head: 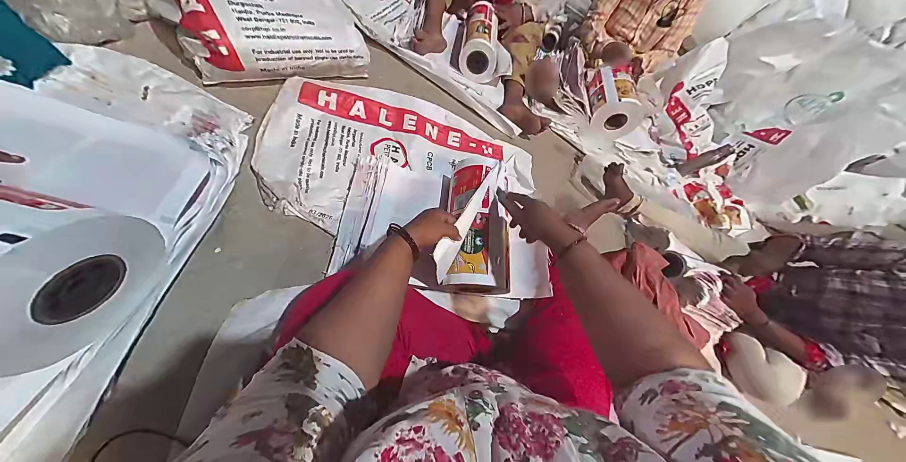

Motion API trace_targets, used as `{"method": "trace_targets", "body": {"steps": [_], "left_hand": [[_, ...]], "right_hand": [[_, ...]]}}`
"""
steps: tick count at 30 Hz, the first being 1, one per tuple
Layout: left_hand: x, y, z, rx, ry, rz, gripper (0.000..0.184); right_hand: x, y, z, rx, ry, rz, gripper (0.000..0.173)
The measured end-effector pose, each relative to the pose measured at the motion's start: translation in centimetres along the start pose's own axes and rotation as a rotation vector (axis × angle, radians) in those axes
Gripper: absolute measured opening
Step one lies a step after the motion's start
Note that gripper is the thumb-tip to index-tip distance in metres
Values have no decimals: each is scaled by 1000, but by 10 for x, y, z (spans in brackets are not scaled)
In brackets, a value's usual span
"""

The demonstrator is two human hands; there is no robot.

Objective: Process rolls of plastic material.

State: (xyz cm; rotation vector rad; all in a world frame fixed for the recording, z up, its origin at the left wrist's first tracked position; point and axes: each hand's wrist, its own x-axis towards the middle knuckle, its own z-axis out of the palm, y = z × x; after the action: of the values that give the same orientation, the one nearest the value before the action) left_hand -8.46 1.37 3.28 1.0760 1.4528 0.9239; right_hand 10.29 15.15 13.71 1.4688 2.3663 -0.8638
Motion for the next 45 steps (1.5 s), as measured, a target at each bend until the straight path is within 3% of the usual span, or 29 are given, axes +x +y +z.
{"method": "trace_targets", "body": {"steps": [3,7,10,14,16,17,18,20,22,24,28,33,38,42,45], "left_hand": [[-9,5,-2,80,48,-18,13],[-39,5,-21,177,136,-135,18],[-61,-13,-43,347,220,-354,30],[-60,-44,-57,712,130,-623,50],[-53,-38,-43,803,234,-752,49],[-51,-35,-31,845,364,-770,46],[-47,-30,-20,893,508,-721,47],[-40,-10,2,1078,618,-378,49],[-30,6,33,1134,442,43,43],[-19,9,69,1056,209,238,42],[-13,2,103,1004,236,334,39],[-2,9,78,1195,75,447,47],[8,16,55,1208,-1,374,55],[12,9,61,1181,-1,464,54],[15,13,67,1153,-18,436,55]], "right_hand": [[-38,35,52,251,178,-45,53],[-86,96,103,500,239,-51,55],[-105,145,117,589,322,-56,55],[-100,171,121,862,467,7,55],[-88,171,121,923,495,22,55],[-85,169,123,920,485,15,55],[-82,167,125,909,465,-5,56],[-77,162,126,887,418,-76,56],[-75,165,128,882,382,-142,56],[-77,171,127,896,357,-163,56],[-84,183,117,991,371,-164,56],[-92,188,115,1085,340,-214,56],[-95,189,111,1106,365,-287,57],[-99,192,108,1141,385,-295,57],[-99,193,107,1156,374,-291,57]]}}
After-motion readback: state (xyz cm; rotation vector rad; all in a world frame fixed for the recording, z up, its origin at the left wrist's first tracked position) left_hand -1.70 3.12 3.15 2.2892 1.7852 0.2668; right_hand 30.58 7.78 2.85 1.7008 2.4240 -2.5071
